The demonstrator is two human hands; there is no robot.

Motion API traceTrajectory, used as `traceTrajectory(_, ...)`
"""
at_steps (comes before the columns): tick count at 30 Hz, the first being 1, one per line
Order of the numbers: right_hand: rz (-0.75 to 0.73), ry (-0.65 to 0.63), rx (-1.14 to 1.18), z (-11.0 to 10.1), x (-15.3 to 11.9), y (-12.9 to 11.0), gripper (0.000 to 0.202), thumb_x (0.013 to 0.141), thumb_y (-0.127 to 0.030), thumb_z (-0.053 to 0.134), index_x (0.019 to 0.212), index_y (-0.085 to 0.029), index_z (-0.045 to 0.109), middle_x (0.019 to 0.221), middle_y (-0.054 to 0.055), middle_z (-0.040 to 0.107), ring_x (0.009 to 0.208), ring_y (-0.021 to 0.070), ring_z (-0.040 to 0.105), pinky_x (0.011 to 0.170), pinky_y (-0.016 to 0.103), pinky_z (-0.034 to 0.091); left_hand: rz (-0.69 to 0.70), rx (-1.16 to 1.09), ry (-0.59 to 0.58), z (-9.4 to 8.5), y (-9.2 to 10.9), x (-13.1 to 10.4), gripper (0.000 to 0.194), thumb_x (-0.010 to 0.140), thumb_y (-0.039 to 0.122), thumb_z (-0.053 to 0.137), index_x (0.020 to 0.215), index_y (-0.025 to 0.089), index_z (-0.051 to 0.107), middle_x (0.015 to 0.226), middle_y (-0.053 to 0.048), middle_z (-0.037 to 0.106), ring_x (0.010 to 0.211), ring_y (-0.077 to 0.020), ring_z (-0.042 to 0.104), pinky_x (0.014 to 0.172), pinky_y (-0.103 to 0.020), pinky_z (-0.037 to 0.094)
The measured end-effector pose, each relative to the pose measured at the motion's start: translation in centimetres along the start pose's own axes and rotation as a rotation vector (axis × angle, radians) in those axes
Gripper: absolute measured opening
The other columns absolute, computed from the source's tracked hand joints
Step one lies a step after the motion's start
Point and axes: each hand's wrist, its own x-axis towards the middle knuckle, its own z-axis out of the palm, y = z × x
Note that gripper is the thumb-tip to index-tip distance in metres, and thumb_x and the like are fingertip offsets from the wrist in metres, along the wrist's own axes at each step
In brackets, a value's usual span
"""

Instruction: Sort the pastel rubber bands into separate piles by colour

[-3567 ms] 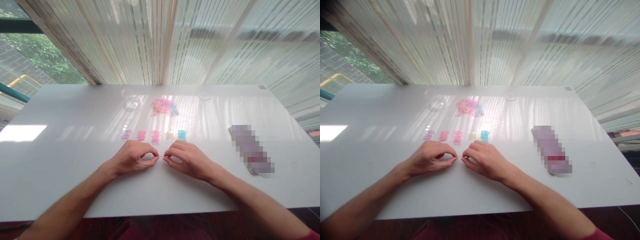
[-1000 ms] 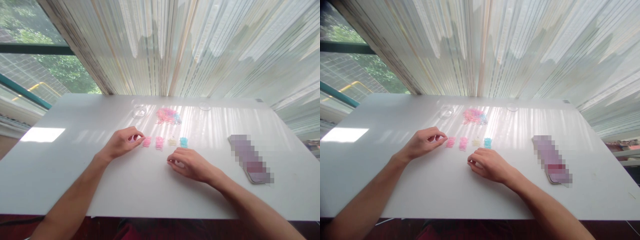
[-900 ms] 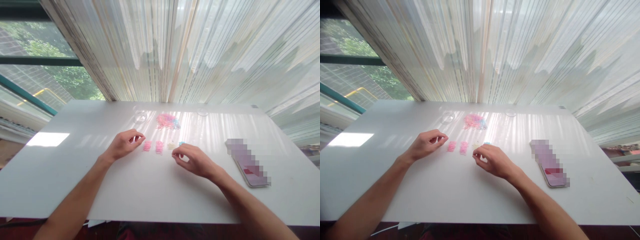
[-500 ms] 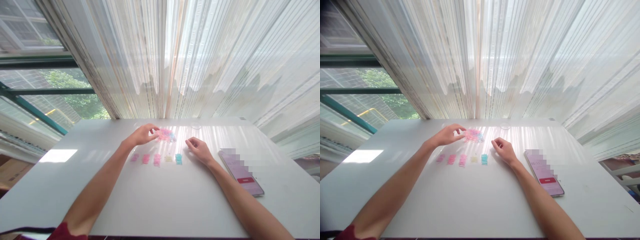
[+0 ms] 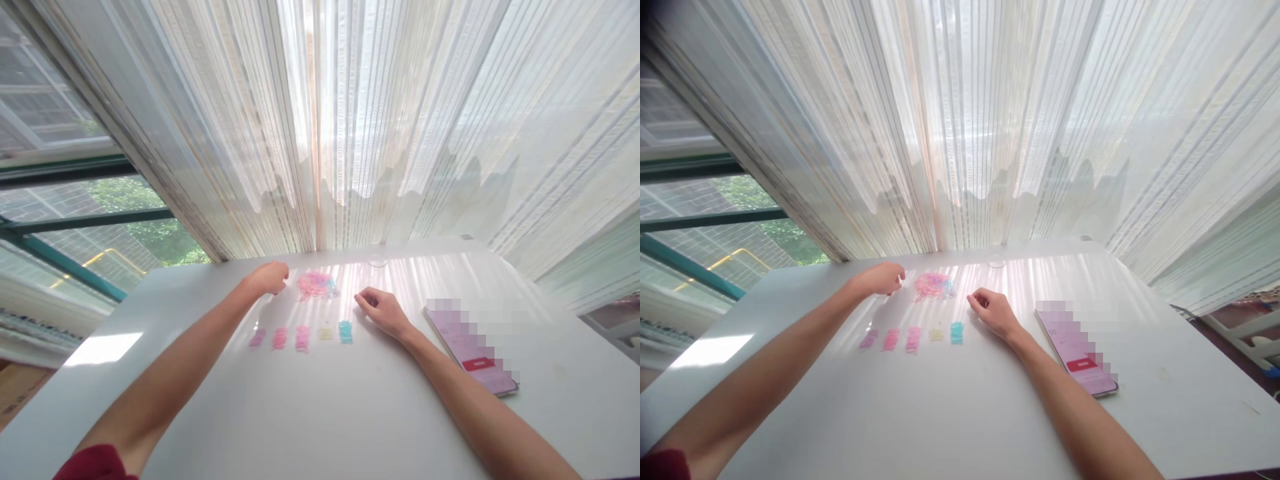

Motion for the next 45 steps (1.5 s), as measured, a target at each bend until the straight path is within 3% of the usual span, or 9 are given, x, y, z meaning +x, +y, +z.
traceTrajectory(10,-0.018,-0.002,0.014,0.1,-0.1,0.0,0.034,0.091,-0.047,0.055,0.074,-0.019,0.065,0.065,0.001,0.064,0.059,0.0150,0.053,0.059,0.028,0.044,-0.060,0.140,0.125,3.7,1.6,-0.5,0.035,0.098,0.033,0.064,0.128,0.017,0.060,0.128,-0.011,0.062,0.110,-0.0247,0.065,0.091,-0.044,0.057)
traceTrajectory(14,-0.026,-0.013,0.013,0.0,-0.1,-0.1,0.034,0.091,-0.047,0.054,0.073,-0.019,0.064,0.065,0.001,0.064,0.059,0.0147,0.052,0.059,0.028,0.043,0.010,0.101,0.216,3.3,1.5,-0.7,0.033,0.099,0.033,0.062,0.127,0.016,0.061,0.126,-0.011,0.063,0.108,-0.0243,0.065,0.091,-0.044,0.058)
traceTrajectory(18,-0.033,-0.020,0.011,0.0,-0.1,-0.1,0.034,0.091,-0.047,0.054,0.073,-0.020,0.063,0.065,0.001,0.063,0.059,0.0148,0.051,0.059,0.028,0.043,0.125,0.049,0.313,2.2,2.6,-0.7,0.016,0.094,0.025,0.058,0.103,0.025,0.071,0.106,-0.004,0.074,0.096,-0.0236,0.069,0.079,-0.033,0.055)
traceTrajectory(25,-0.028,-0.010,0.010,0.1,-0.1,0.2,0.032,0.091,-0.045,0.055,0.074,-0.019,0.064,0.066,0.001,0.065,0.060,0.0145,0.053,0.059,0.027,0.043,0.253,0.007,0.317,1.2,4.7,0.7,0.018,0.086,0.026,0.054,0.091,0.022,0.071,0.097,-0.004,0.076,0.083,-0.0225,0.068,0.071,-0.030,0.050)
traceTrajectory(29,-0.031,-0.005,0.012,0.1,0.0,0.2,0.030,0.091,-0.043,0.057,0.074,-0.019,0.065,0.066,0.000,0.066,0.059,0.0143,0.054,0.059,0.027,0.044,0.363,0.014,0.298,0.2,4.8,1.1,0.028,0.090,0.033,0.053,0.110,0.023,0.070,0.114,-0.006,0.072,0.099,-0.0230,0.067,0.080,-0.030,0.052)
traceTrajectory(31,-0.031,-0.003,0.016,0.1,0.0,0.2,0.029,0.091,-0.042,0.057,0.074,-0.019,0.065,0.065,0.000,0.065,0.058,0.0142,0.054,0.058,0.026,0.044,0.447,0.036,0.269,-0.1,5.1,1.0,0.043,0.085,0.035,0.061,0.127,0.025,0.063,0.127,-0.006,0.067,0.111,-0.0241,0.063,0.089,-0.031,0.051)
traceTrajectory(35,-0.030,0.002,0.021,0.1,0.0,0.2,0.029,0.091,-0.042,0.057,0.074,-0.020,0.065,0.064,0.000,0.065,0.058,0.0142,0.054,0.058,0.026,0.043,0.559,0.113,0.220,0.3,6.8,1.1,0.074,0.070,0.022,0.072,0.141,0.029,0.054,0.148,-0.008,0.053,0.129,-0.0318,0.052,0.102,-0.038,0.047)
traceTrajectory(40,-0.028,0.017,0.028,0.1,0.0,0.2,0.029,0.091,-0.043,0.056,0.074,-0.020,0.064,0.064,0.000,0.065,0.058,0.0144,0.054,0.058,0.027,0.044,0.625,0.170,0.236,1.6,8.6,1.6,0.054,0.076,0.020,0.067,0.129,0.029,0.062,0.143,-0.008,0.057,0.124,-0.0327,0.055,0.100,-0.042,0.047)
traceTrajectory(45,-0.026,0.021,0.031,0.1,0.0,0.4,0.030,0.091,-0.043,0.057,0.074,-0.020,0.064,0.063,-0.001,0.063,0.057,0.0142,0.053,0.058,0.027,0.044,0.639,0.198,0.234,2.0,8.3,2.1,0.031,0.082,0.014,0.059,0.108,0.026,0.070,0.119,-0.005,0.070,0.103,-0.0254,0.064,0.087,-0.035,0.049)
